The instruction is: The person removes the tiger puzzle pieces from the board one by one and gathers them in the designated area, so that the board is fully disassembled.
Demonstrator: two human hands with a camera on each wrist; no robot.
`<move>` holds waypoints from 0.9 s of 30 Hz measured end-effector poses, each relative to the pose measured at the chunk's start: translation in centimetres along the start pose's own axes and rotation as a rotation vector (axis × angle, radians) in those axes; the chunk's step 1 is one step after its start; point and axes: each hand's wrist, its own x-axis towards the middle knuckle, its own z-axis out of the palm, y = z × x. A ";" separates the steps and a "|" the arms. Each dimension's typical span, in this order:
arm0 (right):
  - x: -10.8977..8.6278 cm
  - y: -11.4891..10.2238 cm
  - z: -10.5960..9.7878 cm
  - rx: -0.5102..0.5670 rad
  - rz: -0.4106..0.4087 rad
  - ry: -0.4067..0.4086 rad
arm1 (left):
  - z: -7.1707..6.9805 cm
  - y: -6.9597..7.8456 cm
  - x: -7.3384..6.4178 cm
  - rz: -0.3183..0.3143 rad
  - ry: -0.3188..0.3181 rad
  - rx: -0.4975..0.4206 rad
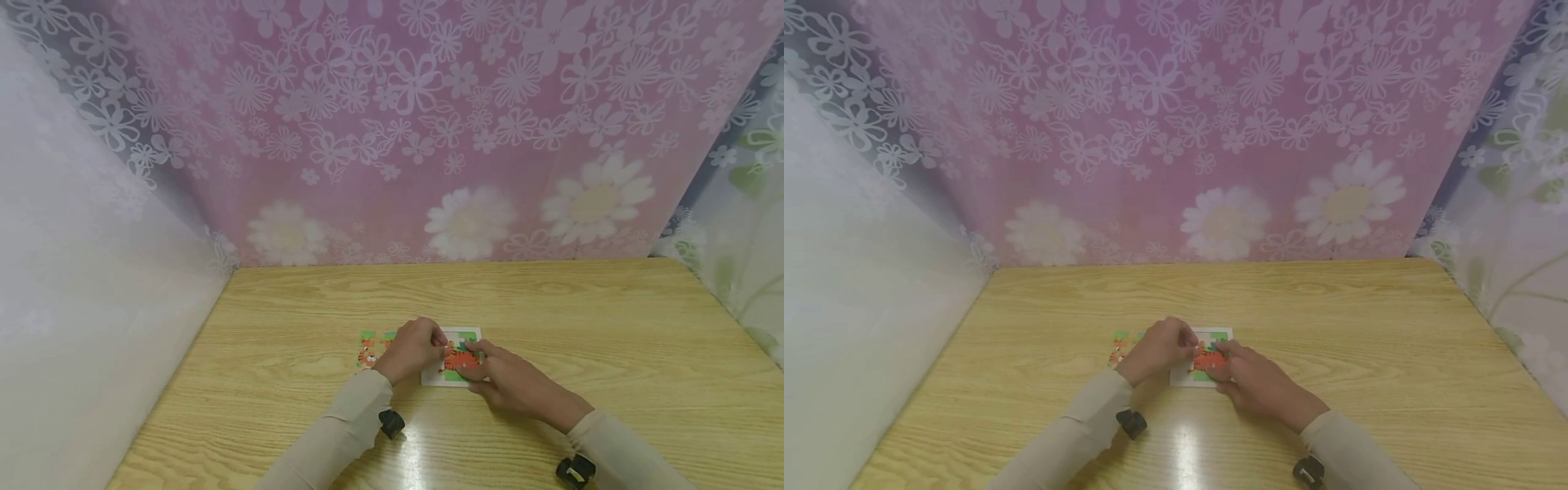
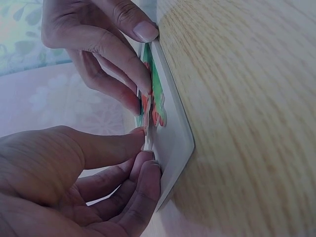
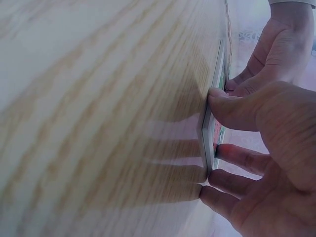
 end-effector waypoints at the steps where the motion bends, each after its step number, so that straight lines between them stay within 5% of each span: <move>1: 0.0 0.0 0.0 0.001 -0.001 0.000 | 0.0 0.0 0.0 -0.004 -0.001 -0.003; 27: -0.1 -0.2 -0.2 -0.002 -0.005 -0.003 | -0.2 0.0 0.0 -0.007 -0.011 -0.027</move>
